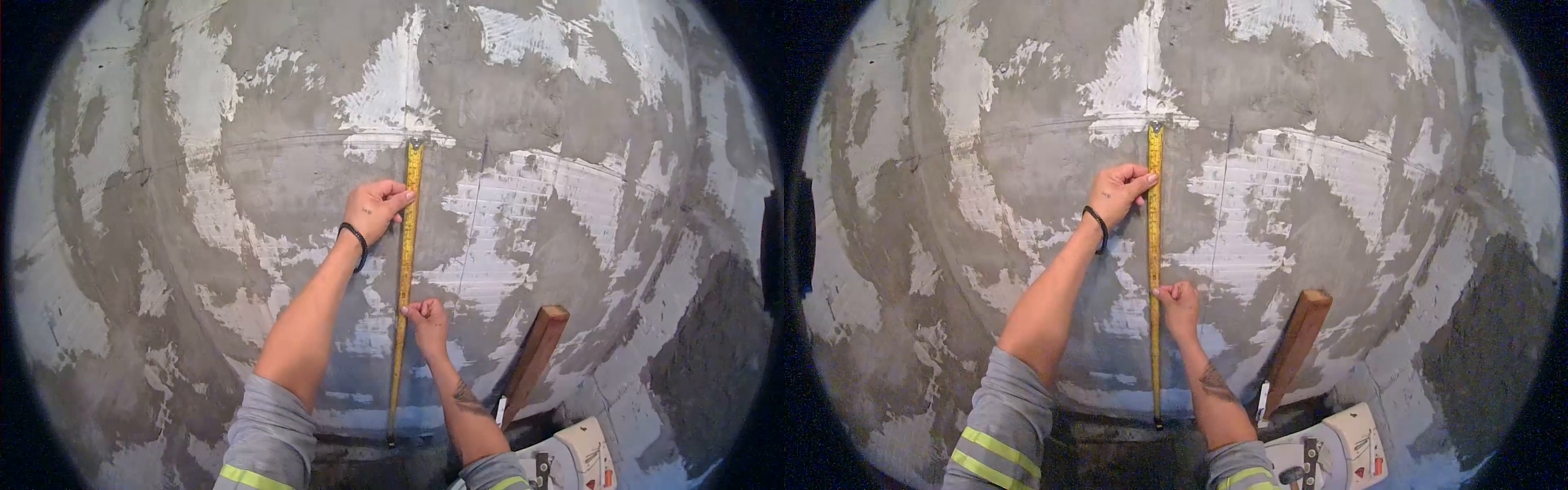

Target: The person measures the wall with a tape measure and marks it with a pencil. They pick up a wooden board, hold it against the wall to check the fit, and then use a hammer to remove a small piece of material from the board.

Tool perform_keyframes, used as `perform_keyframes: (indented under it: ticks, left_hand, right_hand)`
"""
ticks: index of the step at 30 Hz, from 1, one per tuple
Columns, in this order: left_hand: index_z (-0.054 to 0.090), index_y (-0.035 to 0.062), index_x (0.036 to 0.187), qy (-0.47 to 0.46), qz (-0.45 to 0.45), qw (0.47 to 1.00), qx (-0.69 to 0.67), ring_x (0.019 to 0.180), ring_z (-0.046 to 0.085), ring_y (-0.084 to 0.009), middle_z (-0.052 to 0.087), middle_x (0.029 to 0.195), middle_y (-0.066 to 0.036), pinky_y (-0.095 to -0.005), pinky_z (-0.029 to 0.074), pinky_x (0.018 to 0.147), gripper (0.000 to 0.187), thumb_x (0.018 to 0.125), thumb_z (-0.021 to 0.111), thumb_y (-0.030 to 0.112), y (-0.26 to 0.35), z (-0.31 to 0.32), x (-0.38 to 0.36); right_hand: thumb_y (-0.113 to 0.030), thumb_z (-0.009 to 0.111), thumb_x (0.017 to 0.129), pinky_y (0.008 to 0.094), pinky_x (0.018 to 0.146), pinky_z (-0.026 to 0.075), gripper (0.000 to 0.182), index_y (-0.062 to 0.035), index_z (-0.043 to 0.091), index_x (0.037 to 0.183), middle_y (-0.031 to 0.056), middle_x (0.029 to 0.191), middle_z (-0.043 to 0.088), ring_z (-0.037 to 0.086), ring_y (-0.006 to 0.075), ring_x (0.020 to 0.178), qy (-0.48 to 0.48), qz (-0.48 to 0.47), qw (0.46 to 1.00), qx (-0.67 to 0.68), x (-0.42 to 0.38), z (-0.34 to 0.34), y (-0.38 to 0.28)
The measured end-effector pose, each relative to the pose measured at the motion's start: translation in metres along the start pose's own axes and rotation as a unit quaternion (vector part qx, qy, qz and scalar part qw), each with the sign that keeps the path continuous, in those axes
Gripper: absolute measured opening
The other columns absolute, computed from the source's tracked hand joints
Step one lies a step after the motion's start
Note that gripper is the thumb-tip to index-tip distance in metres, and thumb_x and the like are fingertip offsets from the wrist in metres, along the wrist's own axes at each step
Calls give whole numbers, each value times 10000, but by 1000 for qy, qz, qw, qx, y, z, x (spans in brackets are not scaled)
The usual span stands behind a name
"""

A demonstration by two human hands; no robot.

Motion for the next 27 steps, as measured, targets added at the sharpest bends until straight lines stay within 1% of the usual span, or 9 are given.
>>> perform_keyframes:
  ticks: [4,7,12,16,18,21,23,25,27]
  left_hand:
    - [702,32,897,7,-1,1000,-14,544,534,-35,632,691,21,-195,428,509,206,837,698,229,1,-1,0]
    - [703,32,900,12,4,1000,-5,541,532,-34,632,690,22,-193,423,505,208,838,697,231,-4,-2,2]
    - [675,2,903,7,-7,1000,-1,570,517,-35,634,738,13,-186,432,523,206,857,688,203,1,-2,0]
    - [674,6,908,8,-12,1000,-9,567,521,-38,637,745,8,-188,435,525,197,855,689,195,3,-1,-1]
    - [685,15,916,15,-11,1000,-12,562,537,-40,646,735,6,-189,434,522,207,844,695,209,-1,-2,1]
    - [694,19,923,22,-12,1000,-16,561,556,-45,659,734,1,-194,438,523,221,833,702,220,-2,-3,0]
    - [691,14,924,23,-14,999,-16,565,559,-48,663,743,-2,-197,443,527,223,832,703,216,-2,-4,-1]
    - [689,14,912,21,9,999,-29,554,550,-50,656,744,5,-200,441,519,208,833,700,206,0,-5,-2]
    - [688,14,904,14,1,1000,-26,567,539,-45,648,739,13,-200,436,531,200,835,698,201,-2,-14,-4]
  right_hand:
    - [-72,755,725,311,621,474,377,-63,381,682,131,711,652,605,169,654,0,20,1000,21,-1,1,-2]
    - [-62,753,727,300,614,473,379,-69,376,688,123,708,650,594,157,646,4,18,1000,-4,-2,-1,-6]
    - [-51,745,741,279,611,465,393,-86,356,696,98,710,639,567,127,640,2,34,996,78,-3,2,-5]
    - [-54,748,741,274,619,464,399,-87,353,696,94,716,636,569,121,655,5,22,998,59,-1,1,0]
    - [-57,746,744,272,628,465,388,-87,362,699,92,723,637,570,122,669,-3,25,996,81,-1,3,1]
    - [-63,741,750,271,638,464,370,-80,374,707,97,731,640,570,121,681,7,20,999,40,-2,-1,0]
    - [-68,739,752,272,640,463,364,-75,378,702,102,736,644,572,125,680,0,26,998,58,-3,1,-3]
    - [-73,737,754,273,642,463,359,-70,382,696,107,741,647,574,129,680,-7,32,997,76,-5,3,-10]
    - [-77,736,751,296,653,460,352,-61,392,677,102,756,653,570,147,647,-26,49,998,11,-9,6,-24]
Point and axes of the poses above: each hand's wrist, its own x-axis towards the middle knuckle, its own z-axis out of the palm, y = z × x, the point moved 10 cm from there along x, towards the middle knuckle
